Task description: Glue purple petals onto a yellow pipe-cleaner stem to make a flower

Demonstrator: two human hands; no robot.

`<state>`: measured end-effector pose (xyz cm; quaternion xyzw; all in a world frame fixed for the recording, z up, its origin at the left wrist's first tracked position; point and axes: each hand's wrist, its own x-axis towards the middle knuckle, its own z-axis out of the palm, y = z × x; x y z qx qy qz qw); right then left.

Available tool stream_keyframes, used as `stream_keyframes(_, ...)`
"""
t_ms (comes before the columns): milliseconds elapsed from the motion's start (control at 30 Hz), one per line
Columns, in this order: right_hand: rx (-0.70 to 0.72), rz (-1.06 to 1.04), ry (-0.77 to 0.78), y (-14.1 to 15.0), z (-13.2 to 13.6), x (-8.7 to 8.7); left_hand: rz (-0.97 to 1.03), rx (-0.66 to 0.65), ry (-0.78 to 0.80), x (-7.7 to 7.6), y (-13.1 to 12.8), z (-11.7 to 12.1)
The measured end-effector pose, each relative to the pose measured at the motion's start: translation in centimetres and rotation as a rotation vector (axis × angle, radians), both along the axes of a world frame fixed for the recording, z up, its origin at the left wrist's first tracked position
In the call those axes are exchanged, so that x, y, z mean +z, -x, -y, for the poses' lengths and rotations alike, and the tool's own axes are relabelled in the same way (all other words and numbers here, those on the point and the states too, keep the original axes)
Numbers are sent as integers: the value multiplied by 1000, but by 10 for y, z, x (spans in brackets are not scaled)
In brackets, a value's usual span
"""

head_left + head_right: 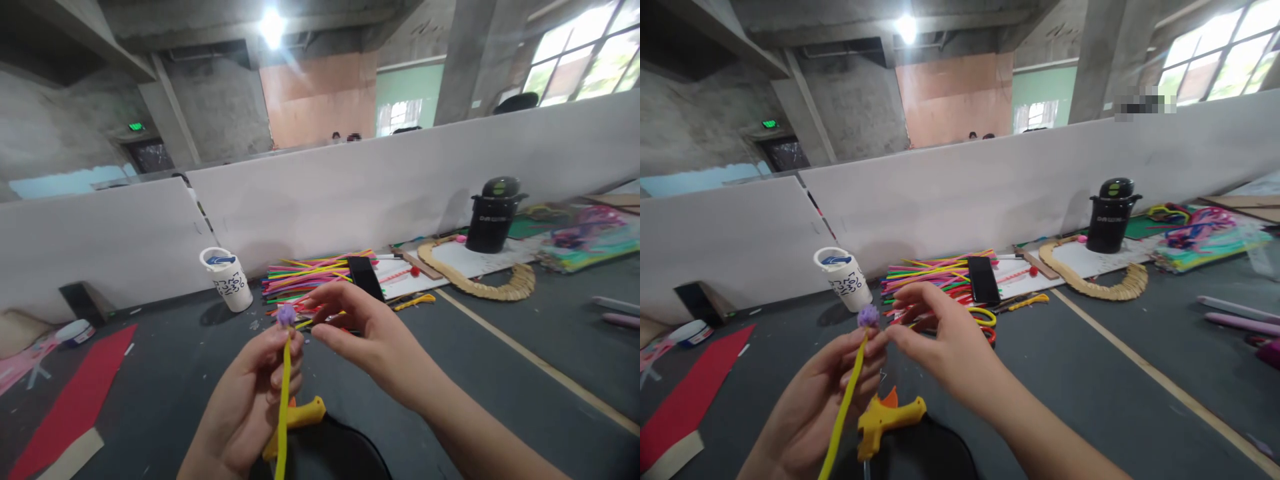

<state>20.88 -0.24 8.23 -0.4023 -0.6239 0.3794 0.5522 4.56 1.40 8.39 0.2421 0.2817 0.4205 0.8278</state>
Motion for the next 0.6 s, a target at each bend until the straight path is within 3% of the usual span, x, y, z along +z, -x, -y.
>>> stream_keyframes(167, 114, -99, 63, 2, 5, 2, -197, 22, -106, -5, -10, 11)
stream_keyframes(400, -25, 43, -117, 5, 9, -1, -387, 9, -248, -8, -9, 13)
stream_keyframes(500, -134, 220, -284, 3, 11, 0, -400, 2, -260, -9, -8, 12)
stream_keyframes(600, -262, 464, -599, 0, 14, 3, -411, 54, -285, -9, -10, 11)
